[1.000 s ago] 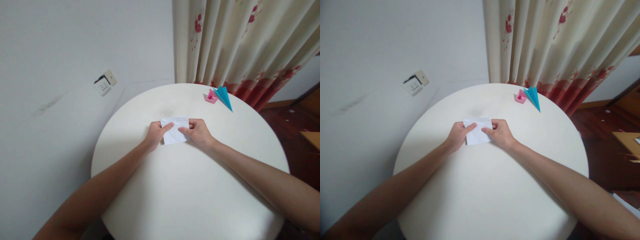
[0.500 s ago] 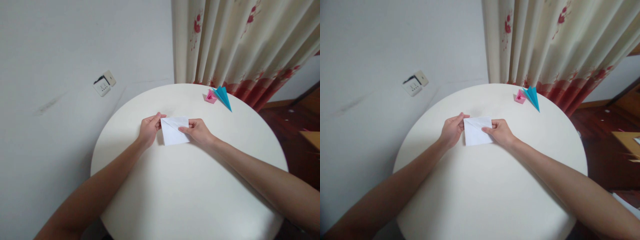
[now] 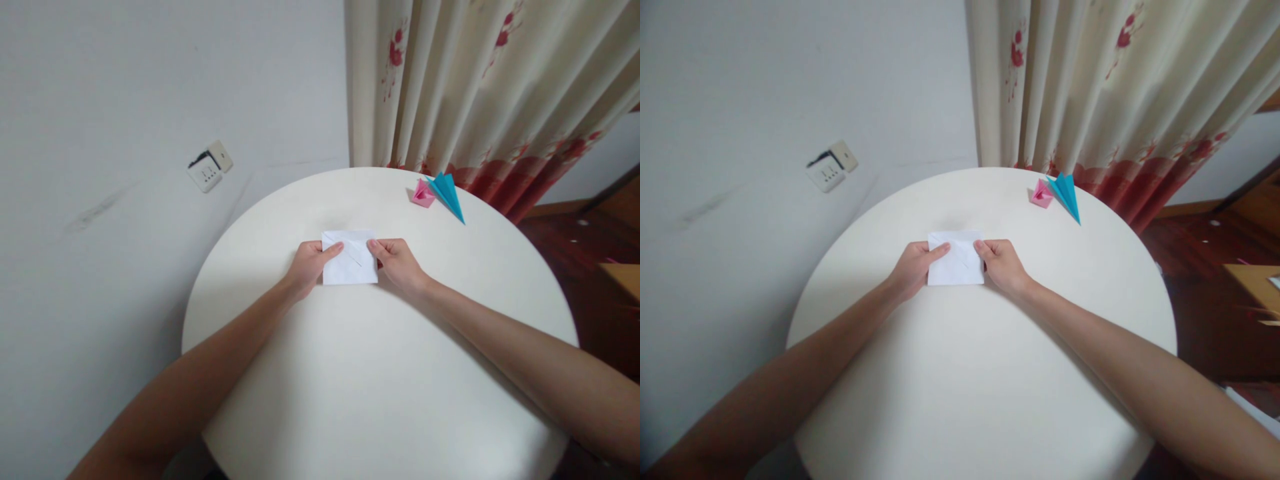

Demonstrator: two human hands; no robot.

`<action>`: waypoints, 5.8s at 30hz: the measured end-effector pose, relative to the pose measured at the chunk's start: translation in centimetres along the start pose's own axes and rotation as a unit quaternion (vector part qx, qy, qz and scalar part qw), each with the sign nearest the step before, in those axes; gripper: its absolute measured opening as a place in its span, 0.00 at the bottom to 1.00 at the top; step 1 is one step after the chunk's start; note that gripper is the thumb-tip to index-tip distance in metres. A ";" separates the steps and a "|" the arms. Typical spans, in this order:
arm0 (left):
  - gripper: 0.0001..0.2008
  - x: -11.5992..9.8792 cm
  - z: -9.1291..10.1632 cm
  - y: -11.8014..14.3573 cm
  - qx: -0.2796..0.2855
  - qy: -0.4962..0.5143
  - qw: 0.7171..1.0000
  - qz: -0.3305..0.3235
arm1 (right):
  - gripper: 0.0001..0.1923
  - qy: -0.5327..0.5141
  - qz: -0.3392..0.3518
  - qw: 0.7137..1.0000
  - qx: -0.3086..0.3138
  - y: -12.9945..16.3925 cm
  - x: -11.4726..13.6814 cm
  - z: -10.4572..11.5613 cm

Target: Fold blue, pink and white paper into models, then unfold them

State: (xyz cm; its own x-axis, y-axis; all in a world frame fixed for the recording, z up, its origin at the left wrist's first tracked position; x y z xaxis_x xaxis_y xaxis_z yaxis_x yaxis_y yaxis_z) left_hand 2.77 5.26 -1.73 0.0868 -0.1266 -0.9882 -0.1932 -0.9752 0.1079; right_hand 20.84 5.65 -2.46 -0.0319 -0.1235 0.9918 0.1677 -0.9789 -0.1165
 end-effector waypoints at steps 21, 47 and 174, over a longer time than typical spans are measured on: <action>0.23 0.5 0.4 -0.7 -0.037 0.023 0.999 -0.020 | 0.26 0.183 0.223 0.957 0.029 1.3 3.4 -0.3; 0.23 -0.1 -0.2 -0.6 -0.014 0.038 0.998 -0.053 | 0.12 0.004 0.036 0.994 -0.100 -0.3 1.0 1.3; 0.20 -3.3 -2.4 2.3 -0.028 -0.394 0.873 -0.285 | 0.32 0.414 0.185 0.891 0.010 4.0 5.9 -3.1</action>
State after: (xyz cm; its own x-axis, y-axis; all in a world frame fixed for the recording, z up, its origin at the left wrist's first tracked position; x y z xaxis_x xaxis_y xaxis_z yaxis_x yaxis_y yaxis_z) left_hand 4.40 3.04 2.08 -0.5510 0.5245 -0.6491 -0.2873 -0.8495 -0.4425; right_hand 18.31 0.51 2.79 -0.6863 -0.5224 0.5060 0.3347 -0.8445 -0.4180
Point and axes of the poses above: each hand's wrist, its own y-axis away from the middle knuckle, its own z-axis out of the back of the hand, x = y × z, the point moved 5 cm from there along -y, towards the middle knuckle, and after that the axes turned 1 degree about -y, right-handed, at the moved point
